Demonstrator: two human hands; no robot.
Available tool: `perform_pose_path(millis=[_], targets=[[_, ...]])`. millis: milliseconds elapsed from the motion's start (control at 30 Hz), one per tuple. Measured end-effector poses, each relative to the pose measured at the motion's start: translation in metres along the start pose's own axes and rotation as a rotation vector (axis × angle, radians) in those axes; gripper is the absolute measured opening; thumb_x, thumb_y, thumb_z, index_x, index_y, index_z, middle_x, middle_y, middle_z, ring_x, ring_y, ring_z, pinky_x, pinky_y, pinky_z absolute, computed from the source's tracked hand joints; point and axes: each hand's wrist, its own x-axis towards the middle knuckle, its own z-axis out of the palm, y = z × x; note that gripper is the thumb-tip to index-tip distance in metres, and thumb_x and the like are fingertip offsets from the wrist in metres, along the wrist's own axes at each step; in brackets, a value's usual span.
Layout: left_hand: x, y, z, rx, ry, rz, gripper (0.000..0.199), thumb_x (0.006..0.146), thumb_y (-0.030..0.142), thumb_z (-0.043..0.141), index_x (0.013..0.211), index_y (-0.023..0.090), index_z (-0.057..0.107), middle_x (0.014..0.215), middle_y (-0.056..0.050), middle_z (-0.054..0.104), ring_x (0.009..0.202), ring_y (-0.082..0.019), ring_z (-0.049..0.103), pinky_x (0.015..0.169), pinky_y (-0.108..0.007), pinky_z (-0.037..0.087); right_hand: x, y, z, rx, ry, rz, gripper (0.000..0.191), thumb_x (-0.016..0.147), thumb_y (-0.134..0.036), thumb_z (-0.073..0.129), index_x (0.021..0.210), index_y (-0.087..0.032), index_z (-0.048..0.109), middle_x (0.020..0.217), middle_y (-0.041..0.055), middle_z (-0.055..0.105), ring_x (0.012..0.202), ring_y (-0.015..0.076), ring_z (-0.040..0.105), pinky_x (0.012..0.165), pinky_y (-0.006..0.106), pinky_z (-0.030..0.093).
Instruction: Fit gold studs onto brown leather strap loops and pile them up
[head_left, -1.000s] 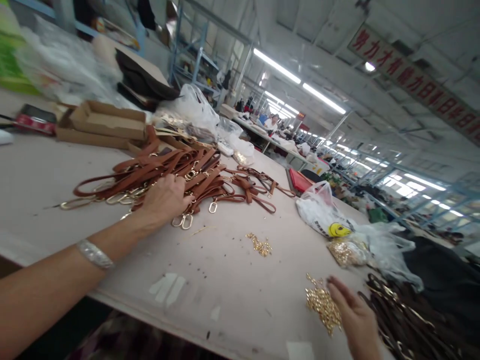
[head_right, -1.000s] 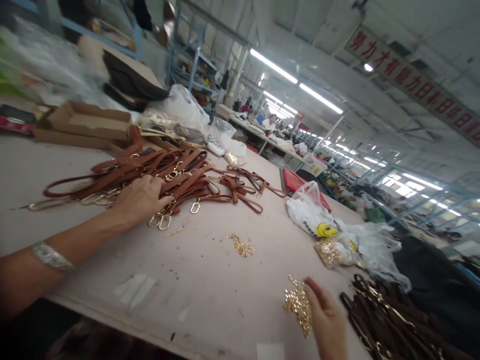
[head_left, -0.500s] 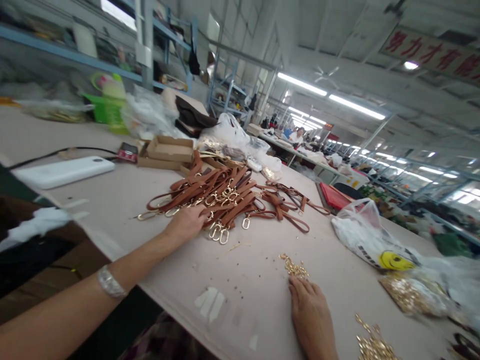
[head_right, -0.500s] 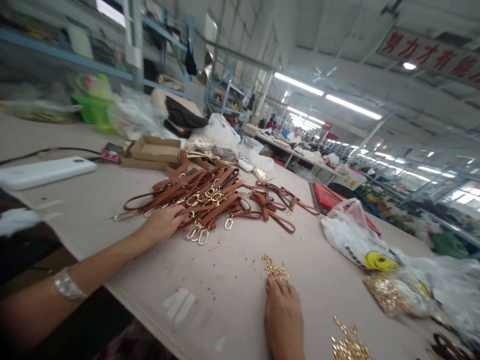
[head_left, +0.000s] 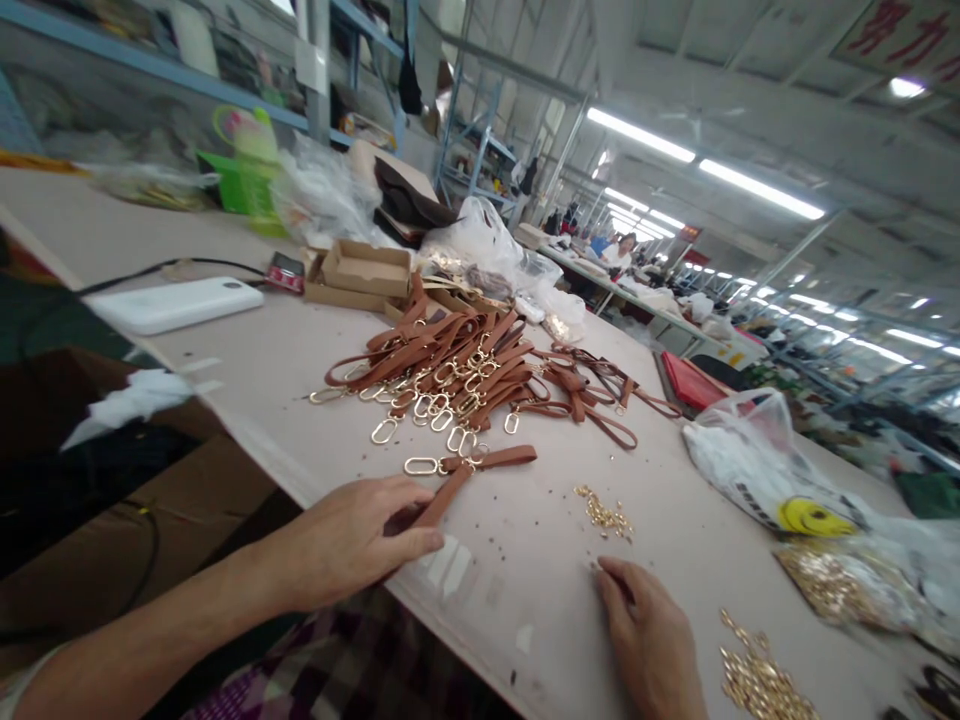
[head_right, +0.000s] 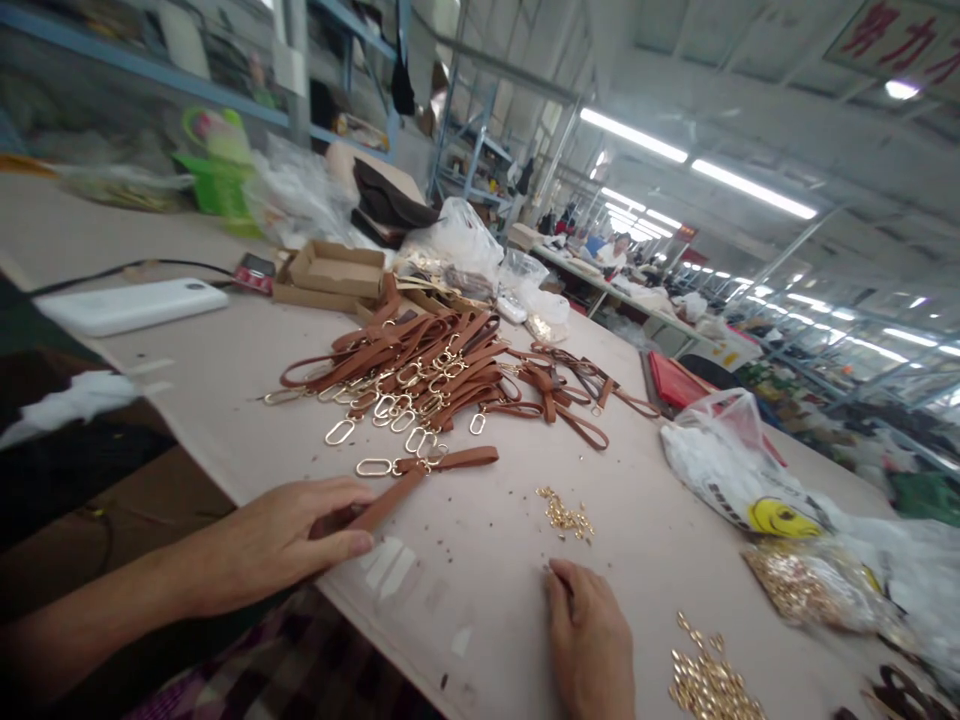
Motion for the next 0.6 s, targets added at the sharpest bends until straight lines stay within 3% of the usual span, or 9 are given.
perform_pose_path(millis=[100, 200, 300, 500, 600], targets=[[0.016, -0.004, 0.000, 0.213, 0.038, 0.131, 0.026, 0.094, 0.030, 0.048, 0.098, 0.024, 0.073, 0.095, -0.005, 0.072, 0.088, -0.023, 0.067, 0.080, -0.034, 0.051, -0.003, -0.003, -0.004, 0.092, 0.009, 0.054, 0.035, 0.089, -0.051, 0.052, 0.095, -0.025, 0.074, 0.099, 0.0061, 0.075, 0.093, 0.0258, 0.069, 0.087, 0.040, 0.053], [0.044, -0.017, 0.002, 0.375, 0.089, 0.401, 0.043, 0.090, 0.007, 0.044, 0.121, 0.027, 0.065, 0.126, -0.008, 0.065, 0.114, -0.024, 0.060, 0.097, -0.038, 0.048, -0.007, -0.008, -0.009, 0.204, 0.041, 0.137, 0.036, 0.085, -0.054, 0.056, 0.093, -0.025, 0.075, 0.095, 0.0054, 0.076, 0.087, 0.0248, 0.070, 0.081, 0.036, 0.055], [0.069, -0.027, 0.005, 0.423, 0.026, 0.609, 0.044, 0.089, 0.002, 0.048, 0.119, 0.028, 0.066, 0.140, -0.007, 0.057, 0.131, -0.026, 0.048, 0.110, -0.043, 0.040, -0.011, -0.012, -0.013, 0.326, 0.037, 0.173, 0.034, 0.083, -0.054, 0.060, 0.091, -0.025, 0.076, 0.094, 0.0050, 0.075, 0.088, 0.0239, 0.069, 0.079, 0.032, 0.055], [0.096, -0.030, 0.008, 0.357, -0.011, 0.654, 0.024, 0.093, 0.012, 0.052, 0.093, 0.023, 0.072, 0.136, -0.007, 0.061, 0.136, -0.025, 0.045, 0.114, -0.043, 0.036, -0.020, -0.019, -0.012, 0.447, 0.020, 0.347, 0.040, 0.076, -0.058, 0.066, 0.089, -0.022, 0.077, 0.094, 0.0075, 0.075, 0.092, 0.0283, 0.067, 0.084, 0.036, 0.053], [0.092, -0.017, 0.003, 0.152, 0.005, 0.537, 0.015, 0.091, 0.019, 0.055, 0.092, 0.021, 0.070, 0.125, -0.009, 0.066, 0.127, -0.025, 0.052, 0.112, -0.044, 0.037, -0.023, -0.022, -0.012, 0.521, 0.013, 0.427, 0.042, 0.075, -0.057, 0.069, 0.092, -0.020, 0.077, 0.082, 0.0053, 0.073, 0.084, 0.0261, 0.066, 0.078, 0.035, 0.053]])
